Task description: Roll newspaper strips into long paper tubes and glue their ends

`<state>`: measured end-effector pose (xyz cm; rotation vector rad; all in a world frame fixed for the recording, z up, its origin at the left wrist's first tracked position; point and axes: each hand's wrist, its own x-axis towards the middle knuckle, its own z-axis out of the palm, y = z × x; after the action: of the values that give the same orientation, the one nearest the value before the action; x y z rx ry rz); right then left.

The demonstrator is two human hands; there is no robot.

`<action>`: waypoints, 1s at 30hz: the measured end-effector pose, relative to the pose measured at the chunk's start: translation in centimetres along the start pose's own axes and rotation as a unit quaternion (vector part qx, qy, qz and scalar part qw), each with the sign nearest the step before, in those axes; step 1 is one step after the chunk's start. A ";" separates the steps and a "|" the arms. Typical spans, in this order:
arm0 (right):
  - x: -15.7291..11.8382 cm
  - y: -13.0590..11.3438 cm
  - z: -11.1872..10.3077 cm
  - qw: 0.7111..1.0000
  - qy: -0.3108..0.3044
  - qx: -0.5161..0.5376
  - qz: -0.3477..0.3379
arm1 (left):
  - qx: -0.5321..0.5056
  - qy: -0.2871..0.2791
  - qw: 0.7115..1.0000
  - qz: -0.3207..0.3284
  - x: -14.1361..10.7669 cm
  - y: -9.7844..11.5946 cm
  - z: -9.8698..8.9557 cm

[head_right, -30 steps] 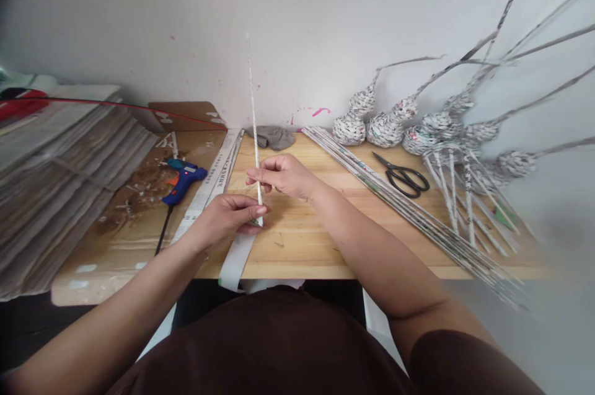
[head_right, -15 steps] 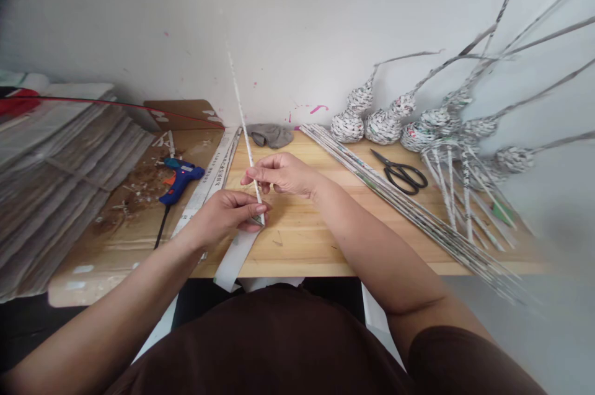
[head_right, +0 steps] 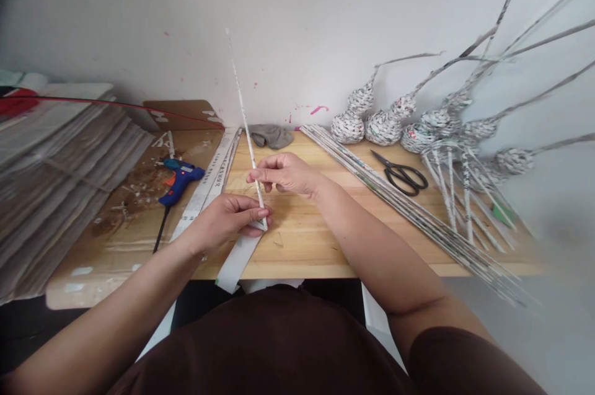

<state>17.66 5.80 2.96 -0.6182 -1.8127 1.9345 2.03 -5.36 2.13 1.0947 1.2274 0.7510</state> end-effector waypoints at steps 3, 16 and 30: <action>-0.2 -0.1 -0.1 0.999 -0.043 -0.002 0.019 | -0.006 -0.009 1.000 0.001 0.0 -0.2 -0.1; 0.5 0.4 1.2 0.996 0.081 0.001 -0.028 | -0.025 -0.033 0.999 0.002 0.1 0.1 -0.1; 1.9 4.1 -1.8 0.935 0.250 -0.234 -0.096 | -0.053 -0.096 0.992 0.063 3.6 3.0 -3.4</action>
<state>17.18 8.13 -1.35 -0.9408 -1.8995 1.0804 -0.13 -0.23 3.77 1.1363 0.9523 0.7774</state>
